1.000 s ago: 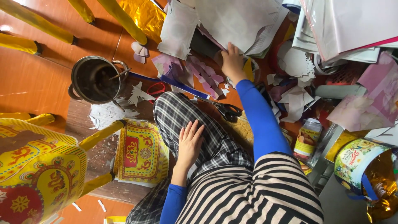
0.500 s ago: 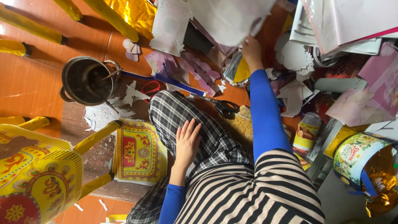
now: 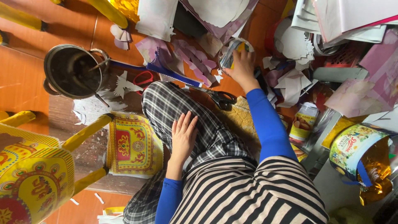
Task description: Gluing decorative paper elements onto a yellow paper horse effigy.
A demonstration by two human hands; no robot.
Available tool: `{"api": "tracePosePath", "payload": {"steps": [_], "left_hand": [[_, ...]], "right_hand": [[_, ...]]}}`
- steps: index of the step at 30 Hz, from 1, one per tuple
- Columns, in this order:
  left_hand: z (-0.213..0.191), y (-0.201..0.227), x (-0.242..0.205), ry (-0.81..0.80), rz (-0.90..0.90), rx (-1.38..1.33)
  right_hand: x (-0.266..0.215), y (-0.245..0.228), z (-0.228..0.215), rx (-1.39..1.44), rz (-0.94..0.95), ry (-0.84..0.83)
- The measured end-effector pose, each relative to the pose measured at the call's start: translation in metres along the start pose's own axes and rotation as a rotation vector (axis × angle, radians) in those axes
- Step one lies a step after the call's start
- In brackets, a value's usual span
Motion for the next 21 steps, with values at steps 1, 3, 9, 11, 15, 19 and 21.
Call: {"api": "tracePosePath", "payload": {"steps": [1, 3, 9, 11, 15, 19, 21], "left_hand": [[-0.001, 0.001, 0.001, -0.003, -0.001, -0.002], [-0.003, 0.003, -0.001, -0.003, -0.008, -0.006], [-0.002, 0.003, -0.002, 0.002, -0.009, -0.002], [-0.001, 0.001, -0.001, 0.004, -0.008, 0.002], [-0.001, 0.001, 0.0, 0.005, -0.005, -0.003], [-0.002, 0.002, 0.0, 0.017, -0.008, -0.018], [-0.003, 0.003, -0.002, 0.022, 0.002, -0.029]], "right_hand": [[0.001, 0.004, 0.004, 0.0, 0.001, -0.003], [0.0, 0.011, 0.015, 0.061, 0.04, -0.016], [0.015, 0.031, 0.003, 0.678, 0.197, 0.077], [0.01, 0.034, -0.007, 0.558, 0.079, 0.141], [-0.007, 0.032, -0.008, 0.184, -0.096, -0.202], [-0.012, 0.027, 0.006, 0.058, -0.249, -0.131], [-0.014, 0.026, 0.011, -0.005, -0.236, -0.1]]}}
Point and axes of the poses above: each hand's wrist, its own x-axis towards the middle knuckle, its own z-axis out of the palm, y = z × x, the point moved 2 cm from there along x, towards the middle knuckle, and after that the axes turned 12 degrees about -z, right-handed, at the moved point
